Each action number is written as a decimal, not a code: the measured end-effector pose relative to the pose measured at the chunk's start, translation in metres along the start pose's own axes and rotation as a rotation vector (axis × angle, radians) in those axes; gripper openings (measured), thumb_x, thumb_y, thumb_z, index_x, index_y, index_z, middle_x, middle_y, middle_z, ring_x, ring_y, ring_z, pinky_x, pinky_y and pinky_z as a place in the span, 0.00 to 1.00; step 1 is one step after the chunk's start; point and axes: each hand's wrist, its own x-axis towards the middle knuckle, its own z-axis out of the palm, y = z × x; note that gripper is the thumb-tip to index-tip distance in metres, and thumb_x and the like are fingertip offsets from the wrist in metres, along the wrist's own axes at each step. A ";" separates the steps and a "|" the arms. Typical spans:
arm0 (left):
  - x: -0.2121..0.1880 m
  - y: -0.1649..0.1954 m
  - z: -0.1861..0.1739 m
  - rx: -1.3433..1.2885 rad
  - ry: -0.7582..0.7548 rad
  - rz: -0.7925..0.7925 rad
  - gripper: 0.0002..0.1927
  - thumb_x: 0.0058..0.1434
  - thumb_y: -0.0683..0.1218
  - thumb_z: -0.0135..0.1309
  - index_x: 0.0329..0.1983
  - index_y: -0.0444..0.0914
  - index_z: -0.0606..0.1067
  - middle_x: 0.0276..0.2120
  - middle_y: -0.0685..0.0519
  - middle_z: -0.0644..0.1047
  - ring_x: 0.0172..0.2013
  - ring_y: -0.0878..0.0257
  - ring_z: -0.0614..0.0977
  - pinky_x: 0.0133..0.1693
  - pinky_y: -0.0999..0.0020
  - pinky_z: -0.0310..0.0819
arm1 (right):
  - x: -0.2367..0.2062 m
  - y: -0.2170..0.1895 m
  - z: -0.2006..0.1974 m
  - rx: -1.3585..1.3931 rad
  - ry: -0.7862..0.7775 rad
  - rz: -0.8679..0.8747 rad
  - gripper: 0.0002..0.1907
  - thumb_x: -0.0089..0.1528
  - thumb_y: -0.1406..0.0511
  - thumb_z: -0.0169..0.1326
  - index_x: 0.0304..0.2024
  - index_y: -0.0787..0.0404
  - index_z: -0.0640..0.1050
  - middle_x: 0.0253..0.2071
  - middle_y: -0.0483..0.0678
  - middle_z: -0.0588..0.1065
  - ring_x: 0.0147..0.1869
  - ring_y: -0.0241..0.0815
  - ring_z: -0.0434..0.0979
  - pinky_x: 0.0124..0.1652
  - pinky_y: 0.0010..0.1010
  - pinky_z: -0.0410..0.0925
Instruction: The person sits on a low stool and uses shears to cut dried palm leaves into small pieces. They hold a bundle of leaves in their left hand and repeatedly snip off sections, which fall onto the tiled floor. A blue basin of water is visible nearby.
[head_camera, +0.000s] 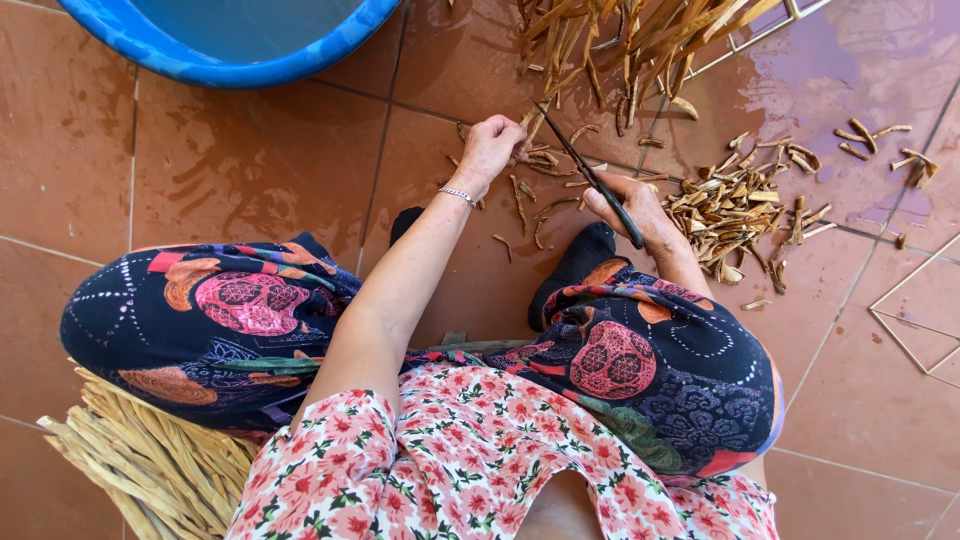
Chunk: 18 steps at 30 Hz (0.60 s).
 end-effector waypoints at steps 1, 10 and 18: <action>-0.010 0.005 -0.001 -0.019 -0.020 -0.065 0.09 0.66 0.46 0.51 0.38 0.35 0.75 0.33 0.50 0.84 0.32 0.63 0.85 0.35 0.70 0.76 | -0.001 0.005 0.003 0.017 0.004 0.016 0.29 0.65 0.49 0.55 0.59 0.61 0.77 0.40 0.53 0.81 0.46 0.46 0.80 0.47 0.38 0.71; -0.048 0.011 -0.023 -0.444 -0.131 -0.147 0.05 0.63 0.42 0.59 0.38 0.37 0.74 0.34 0.47 0.83 0.33 0.61 0.85 0.41 0.62 0.85 | -0.006 0.020 0.026 0.024 -0.042 -0.079 0.35 0.66 0.48 0.53 0.66 0.66 0.71 0.58 0.62 0.77 0.65 0.53 0.75 0.60 0.39 0.65; -0.054 -0.006 -0.033 -0.503 -0.122 -0.150 0.06 0.60 0.38 0.62 0.38 0.36 0.76 0.32 0.50 0.82 0.31 0.65 0.83 0.39 0.62 0.85 | -0.034 -0.002 0.025 0.186 -0.132 -0.106 0.34 0.67 0.50 0.53 0.66 0.67 0.70 0.60 0.59 0.76 0.66 0.49 0.72 0.63 0.39 0.62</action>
